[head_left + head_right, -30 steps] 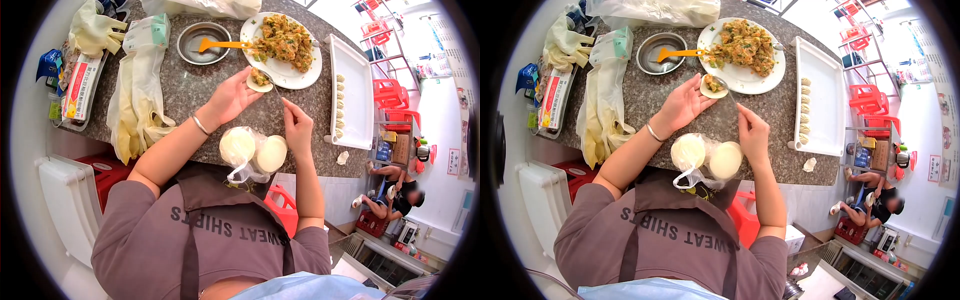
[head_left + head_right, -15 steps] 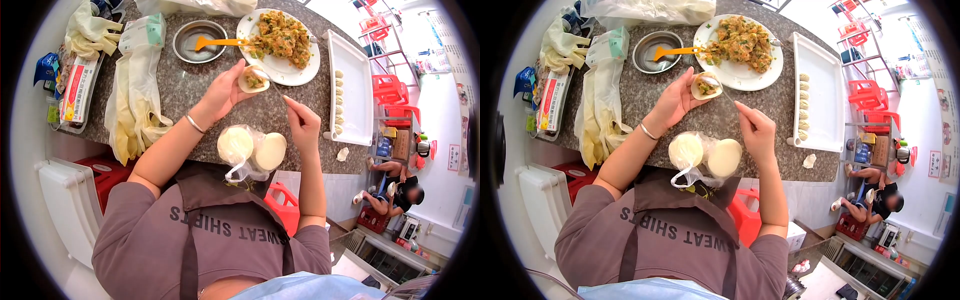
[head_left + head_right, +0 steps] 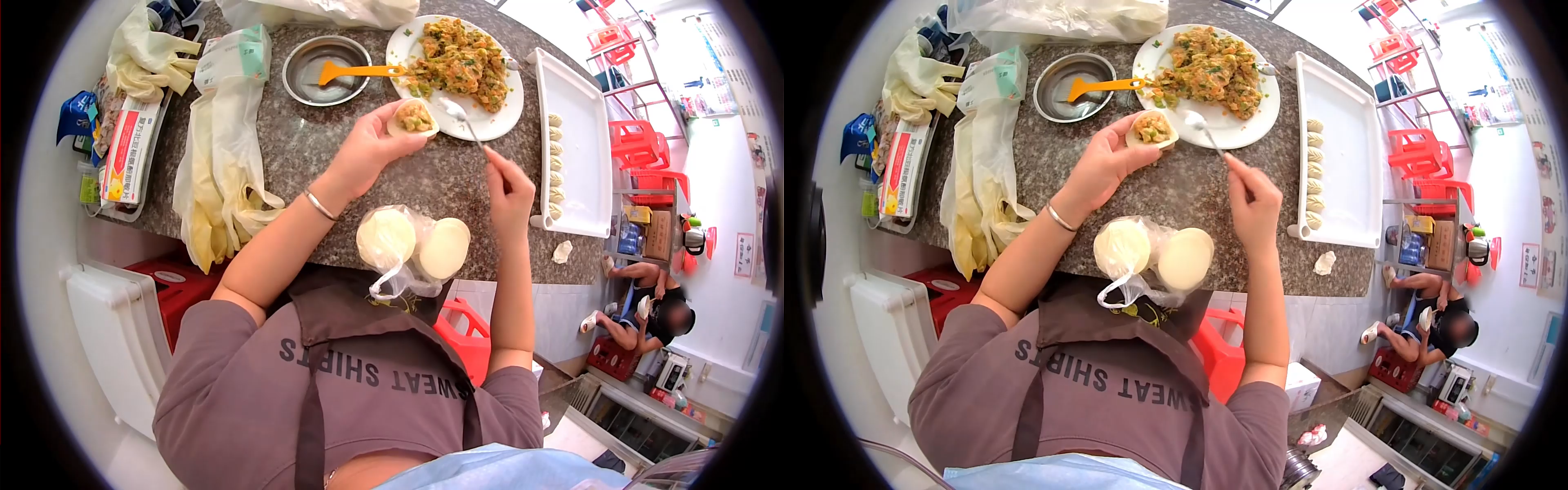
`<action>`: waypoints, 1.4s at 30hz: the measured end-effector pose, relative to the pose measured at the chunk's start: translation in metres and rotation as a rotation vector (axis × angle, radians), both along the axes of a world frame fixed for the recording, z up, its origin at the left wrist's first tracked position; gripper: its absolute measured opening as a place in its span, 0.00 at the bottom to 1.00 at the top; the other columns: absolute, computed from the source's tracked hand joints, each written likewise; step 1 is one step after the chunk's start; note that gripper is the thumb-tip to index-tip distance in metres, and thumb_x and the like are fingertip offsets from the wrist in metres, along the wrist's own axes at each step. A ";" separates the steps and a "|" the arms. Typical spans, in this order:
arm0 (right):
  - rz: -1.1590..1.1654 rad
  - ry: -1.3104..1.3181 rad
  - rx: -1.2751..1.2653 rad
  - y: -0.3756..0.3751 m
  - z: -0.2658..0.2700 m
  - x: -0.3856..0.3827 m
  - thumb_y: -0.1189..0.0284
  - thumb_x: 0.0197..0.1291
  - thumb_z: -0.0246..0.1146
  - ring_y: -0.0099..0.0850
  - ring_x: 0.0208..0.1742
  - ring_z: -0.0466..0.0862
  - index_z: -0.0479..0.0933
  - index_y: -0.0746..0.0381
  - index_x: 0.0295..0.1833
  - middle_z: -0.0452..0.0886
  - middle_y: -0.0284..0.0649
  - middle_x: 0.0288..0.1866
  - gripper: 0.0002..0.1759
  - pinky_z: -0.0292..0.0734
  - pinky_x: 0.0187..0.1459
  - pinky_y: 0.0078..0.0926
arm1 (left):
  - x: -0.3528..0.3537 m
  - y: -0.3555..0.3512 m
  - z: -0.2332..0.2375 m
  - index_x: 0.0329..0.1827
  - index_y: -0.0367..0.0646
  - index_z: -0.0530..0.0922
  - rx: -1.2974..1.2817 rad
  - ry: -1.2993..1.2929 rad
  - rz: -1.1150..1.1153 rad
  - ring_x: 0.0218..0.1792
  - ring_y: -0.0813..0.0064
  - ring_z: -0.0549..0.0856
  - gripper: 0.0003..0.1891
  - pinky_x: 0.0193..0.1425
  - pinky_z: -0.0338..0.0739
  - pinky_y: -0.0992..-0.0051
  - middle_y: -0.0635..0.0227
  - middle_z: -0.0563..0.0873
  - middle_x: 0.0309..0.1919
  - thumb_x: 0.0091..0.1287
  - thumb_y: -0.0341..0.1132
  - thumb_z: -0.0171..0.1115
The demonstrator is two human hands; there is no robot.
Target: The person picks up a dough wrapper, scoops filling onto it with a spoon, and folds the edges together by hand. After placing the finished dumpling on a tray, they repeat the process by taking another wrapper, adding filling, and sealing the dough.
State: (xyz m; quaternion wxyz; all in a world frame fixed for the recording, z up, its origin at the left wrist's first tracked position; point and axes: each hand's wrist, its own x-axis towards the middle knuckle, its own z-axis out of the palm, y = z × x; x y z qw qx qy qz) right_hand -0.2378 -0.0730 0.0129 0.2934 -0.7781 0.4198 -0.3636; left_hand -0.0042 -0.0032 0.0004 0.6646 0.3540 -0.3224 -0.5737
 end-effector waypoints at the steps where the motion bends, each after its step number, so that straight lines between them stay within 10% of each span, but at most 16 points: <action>1: -0.008 -0.001 -0.001 -0.008 -0.001 -0.002 0.82 0.60 0.64 0.26 0.25 0.75 0.85 0.61 0.54 0.77 0.37 0.26 0.16 0.72 0.33 0.23 | -0.002 0.000 -0.001 0.68 0.31 0.69 -0.001 -0.001 -0.008 0.58 0.69 0.84 0.23 0.63 0.79 0.72 0.59 0.83 0.57 0.73 0.31 0.59; 9: -0.085 0.198 -0.439 -0.004 0.004 0.026 0.77 0.58 0.68 0.36 0.38 0.81 0.85 0.62 0.49 0.82 0.40 0.40 0.12 0.76 0.46 0.30 | -0.004 0.008 0.012 0.68 0.36 0.71 -0.010 -0.066 -0.034 0.52 0.80 0.84 0.24 0.53 0.82 0.77 0.64 0.84 0.55 0.69 0.27 0.64; 12: 0.130 -0.211 0.096 0.020 0.015 0.042 0.79 0.57 0.69 0.29 0.46 0.83 0.85 0.64 0.47 0.85 0.38 0.43 0.11 0.76 0.50 0.24 | -0.010 0.010 0.014 0.64 0.37 0.74 -0.070 -0.034 -0.059 0.50 0.82 0.83 0.22 0.49 0.81 0.79 0.66 0.84 0.53 0.68 0.26 0.65; 28: 0.106 -0.650 0.580 0.024 0.023 0.048 0.78 0.63 0.67 0.21 0.44 0.81 0.83 0.70 0.43 0.86 0.36 0.41 0.06 0.75 0.50 0.20 | -0.020 0.013 0.006 0.52 0.36 0.83 -0.365 -0.316 0.102 0.55 0.71 0.84 0.12 0.59 0.82 0.73 0.57 0.83 0.55 0.65 0.22 0.66; 42: 0.070 -0.360 0.132 0.026 0.018 0.048 0.78 0.62 0.67 0.24 0.40 0.82 0.83 0.68 0.42 0.86 0.37 0.39 0.05 0.77 0.43 0.21 | -0.021 0.012 0.007 0.49 0.33 0.84 -0.304 -0.309 0.125 0.53 0.72 0.84 0.09 0.55 0.82 0.76 0.55 0.83 0.56 0.68 0.22 0.64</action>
